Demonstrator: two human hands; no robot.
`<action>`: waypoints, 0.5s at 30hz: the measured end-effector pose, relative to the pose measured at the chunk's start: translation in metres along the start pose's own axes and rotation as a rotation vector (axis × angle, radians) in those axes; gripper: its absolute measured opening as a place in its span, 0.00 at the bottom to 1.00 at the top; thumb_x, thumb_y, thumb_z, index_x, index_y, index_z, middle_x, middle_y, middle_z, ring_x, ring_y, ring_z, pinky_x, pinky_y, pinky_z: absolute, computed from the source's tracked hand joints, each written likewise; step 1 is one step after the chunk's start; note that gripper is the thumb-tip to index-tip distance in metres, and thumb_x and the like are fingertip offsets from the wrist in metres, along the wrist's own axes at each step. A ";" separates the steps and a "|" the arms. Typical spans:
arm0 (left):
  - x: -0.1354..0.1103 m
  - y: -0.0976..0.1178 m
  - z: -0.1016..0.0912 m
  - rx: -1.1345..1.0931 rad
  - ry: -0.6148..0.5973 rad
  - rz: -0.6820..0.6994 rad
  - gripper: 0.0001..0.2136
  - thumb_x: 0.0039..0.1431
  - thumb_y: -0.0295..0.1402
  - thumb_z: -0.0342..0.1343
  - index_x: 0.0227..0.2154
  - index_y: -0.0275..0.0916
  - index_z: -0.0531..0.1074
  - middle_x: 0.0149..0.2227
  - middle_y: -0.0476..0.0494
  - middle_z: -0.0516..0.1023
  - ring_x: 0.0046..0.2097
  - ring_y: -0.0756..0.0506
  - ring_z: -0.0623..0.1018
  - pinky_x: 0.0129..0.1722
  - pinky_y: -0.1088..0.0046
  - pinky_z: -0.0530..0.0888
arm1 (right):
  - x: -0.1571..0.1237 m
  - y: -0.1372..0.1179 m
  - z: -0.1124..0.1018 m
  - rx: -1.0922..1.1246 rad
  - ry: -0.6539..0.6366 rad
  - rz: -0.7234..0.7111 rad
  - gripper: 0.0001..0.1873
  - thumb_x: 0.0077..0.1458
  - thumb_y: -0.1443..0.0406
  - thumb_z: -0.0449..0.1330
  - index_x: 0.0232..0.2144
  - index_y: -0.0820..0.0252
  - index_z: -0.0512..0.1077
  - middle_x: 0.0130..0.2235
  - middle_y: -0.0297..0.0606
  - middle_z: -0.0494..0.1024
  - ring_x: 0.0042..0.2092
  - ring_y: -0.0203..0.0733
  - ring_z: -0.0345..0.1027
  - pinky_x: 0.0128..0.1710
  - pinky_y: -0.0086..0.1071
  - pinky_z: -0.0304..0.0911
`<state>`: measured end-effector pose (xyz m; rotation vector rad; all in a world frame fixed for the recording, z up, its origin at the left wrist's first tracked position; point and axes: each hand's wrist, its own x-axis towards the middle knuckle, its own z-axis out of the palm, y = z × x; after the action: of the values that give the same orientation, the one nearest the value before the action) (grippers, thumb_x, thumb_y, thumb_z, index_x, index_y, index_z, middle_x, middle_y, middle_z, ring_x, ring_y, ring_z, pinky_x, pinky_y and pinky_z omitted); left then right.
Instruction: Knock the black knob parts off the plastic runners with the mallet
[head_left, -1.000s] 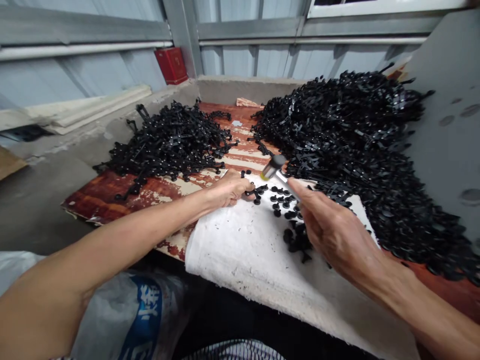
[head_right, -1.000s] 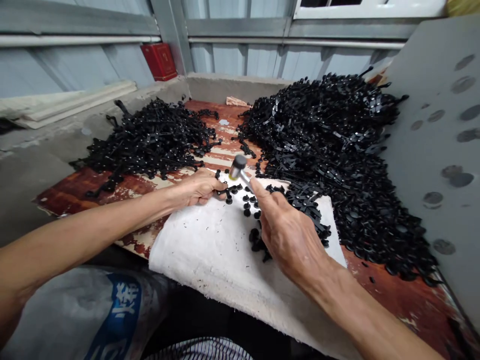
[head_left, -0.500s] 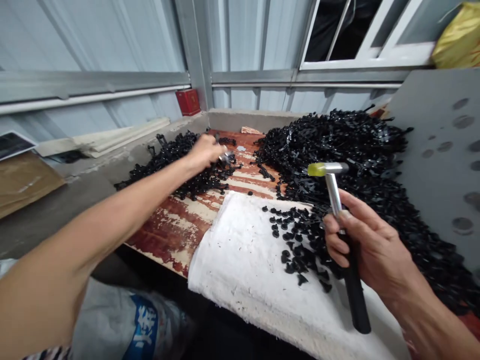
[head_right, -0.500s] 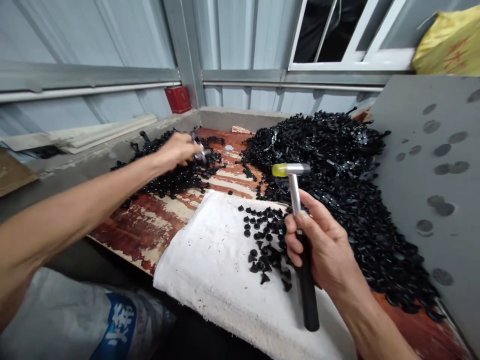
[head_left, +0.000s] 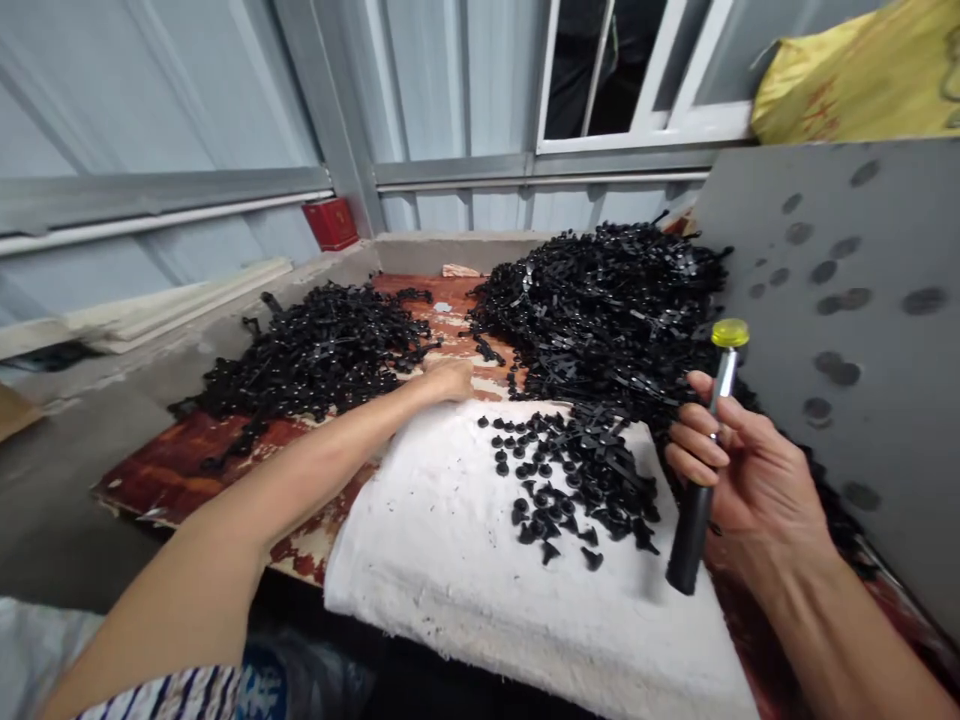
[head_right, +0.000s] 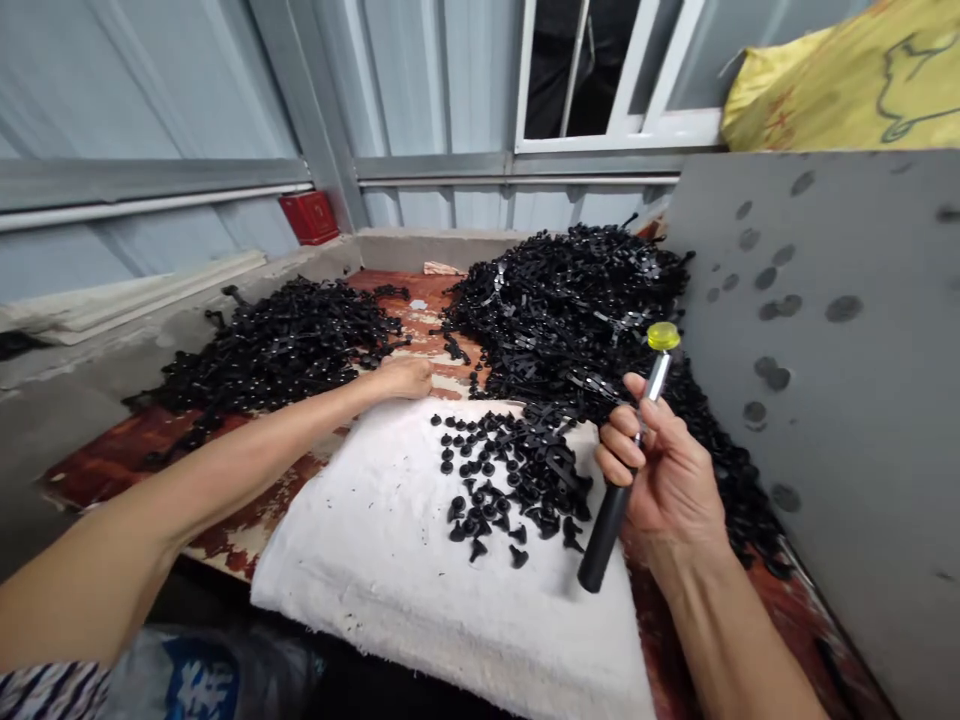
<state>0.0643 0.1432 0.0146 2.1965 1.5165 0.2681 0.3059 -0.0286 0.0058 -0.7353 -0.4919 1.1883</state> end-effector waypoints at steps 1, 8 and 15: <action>0.004 0.007 0.002 -0.029 -0.027 0.021 0.04 0.43 0.29 0.64 0.24 0.38 0.75 0.25 0.45 0.78 0.33 0.44 0.78 0.31 0.75 0.68 | 0.001 -0.002 -0.001 -0.006 0.000 -0.012 0.12 0.46 0.67 0.65 0.36 0.56 0.73 0.20 0.23 0.56 0.18 0.26 0.43 0.11 0.18 0.46; -0.004 0.067 0.022 -0.195 -0.157 0.284 0.04 0.55 0.29 0.52 0.30 0.38 0.72 0.28 0.49 0.76 0.26 0.52 0.71 0.25 0.78 0.64 | 0.004 -0.007 -0.001 -0.072 0.012 -0.020 0.15 0.43 0.64 0.66 0.36 0.54 0.70 0.19 0.21 0.56 0.17 0.26 0.45 0.12 0.18 0.46; -0.039 0.093 0.047 0.105 -0.198 0.521 0.05 0.55 0.34 0.55 0.33 0.41 0.72 0.27 0.50 0.72 0.31 0.47 0.71 0.30 0.74 0.62 | 0.002 0.006 -0.001 -0.218 0.103 0.045 0.18 0.42 0.68 0.66 0.37 0.56 0.68 0.22 0.25 0.66 0.17 0.27 0.51 0.11 0.19 0.51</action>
<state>0.1458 0.0680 0.0210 2.5868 0.8544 0.1270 0.3034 -0.0258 0.0006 -0.9934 -0.5265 1.1431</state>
